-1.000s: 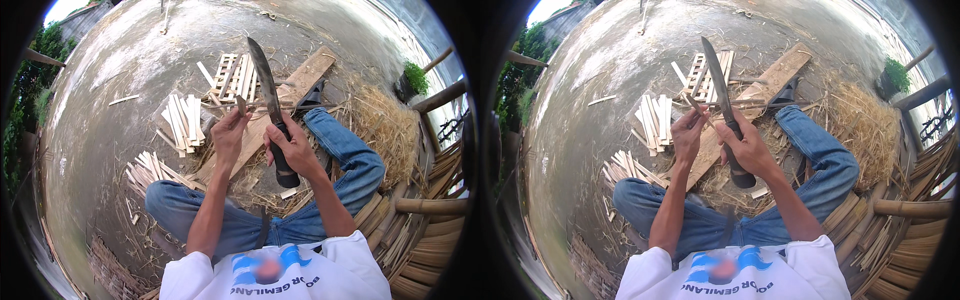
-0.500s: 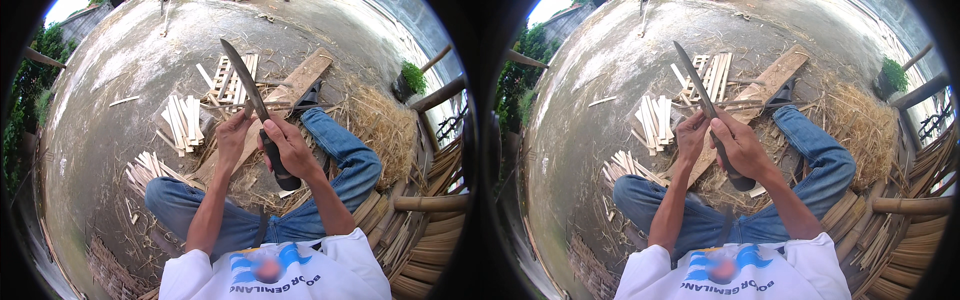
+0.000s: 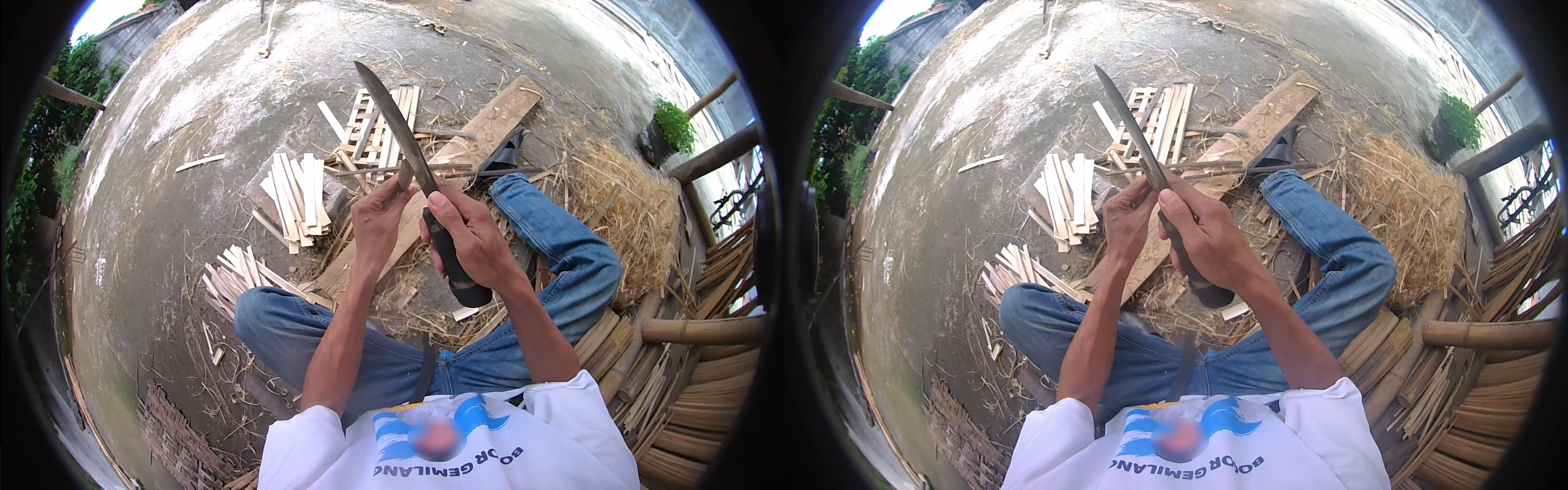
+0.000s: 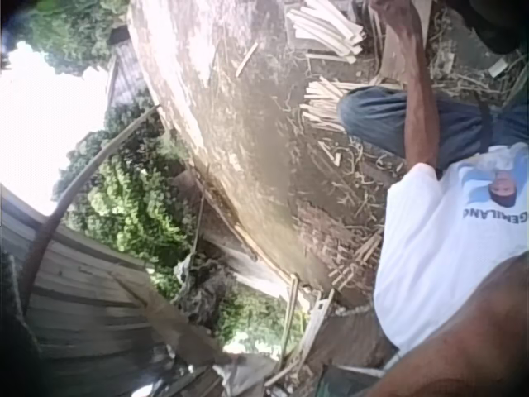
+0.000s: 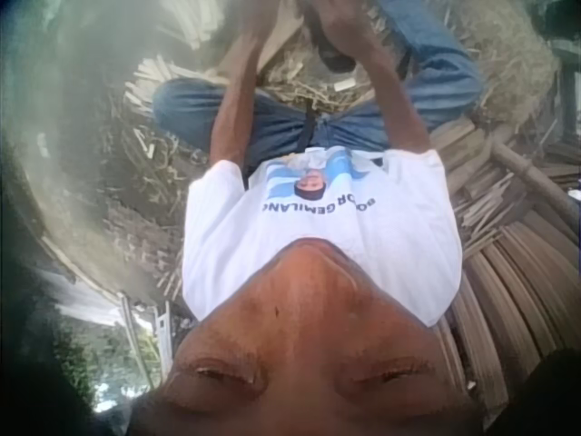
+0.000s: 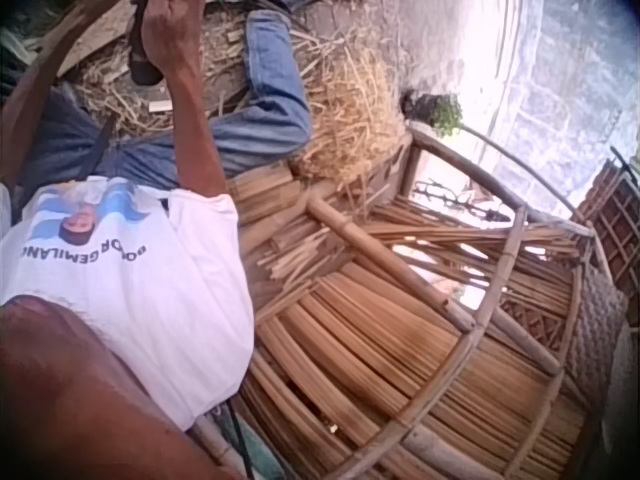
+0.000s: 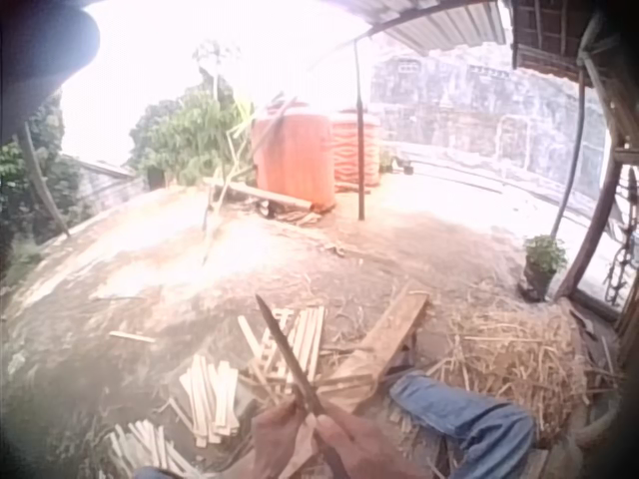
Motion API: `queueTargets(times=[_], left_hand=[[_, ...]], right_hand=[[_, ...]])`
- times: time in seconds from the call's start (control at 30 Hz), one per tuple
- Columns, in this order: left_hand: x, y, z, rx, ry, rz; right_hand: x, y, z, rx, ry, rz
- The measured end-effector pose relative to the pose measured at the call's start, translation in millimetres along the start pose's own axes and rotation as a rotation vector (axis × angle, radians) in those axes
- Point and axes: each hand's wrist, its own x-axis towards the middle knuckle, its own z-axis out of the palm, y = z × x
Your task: The person sits on the ground and uses a knife to shave thin strips from small wooden sticks. They repeatedly hold a stick in one hand and use the knife in the other to peel off thin layers, creating a pile of wood shavings.
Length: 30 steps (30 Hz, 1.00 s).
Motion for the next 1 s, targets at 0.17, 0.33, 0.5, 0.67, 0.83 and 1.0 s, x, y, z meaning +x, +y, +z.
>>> queueTargets(times=[0.17,0.33,0.5,0.67,0.83,1.0], left_hand=[[-3,-3,1,-0.036,0.015,0.033],[-4,-4,0,0.032,0.018,0.07],[-10,8,8,0.002,0.063,0.067],[2,2,6,-0.07,0.014,0.102],[0,-1,-2,0.175,-0.093,0.041],[9,4,-36,0.647,0.021,-0.039]], right_hand=[[-4,-10,2,-0.121,-0.01,0.041],[-9,-23,2,-0.287,-0.024,0.026],[-12,-27,0,-0.344,-0.019,-0.015],[-1,-23,-7,-0.38,-0.027,-0.03],[-12,-38,-8,-0.386,-0.058,0.006],[4,-31,-9,-0.456,-0.089,-0.006]])
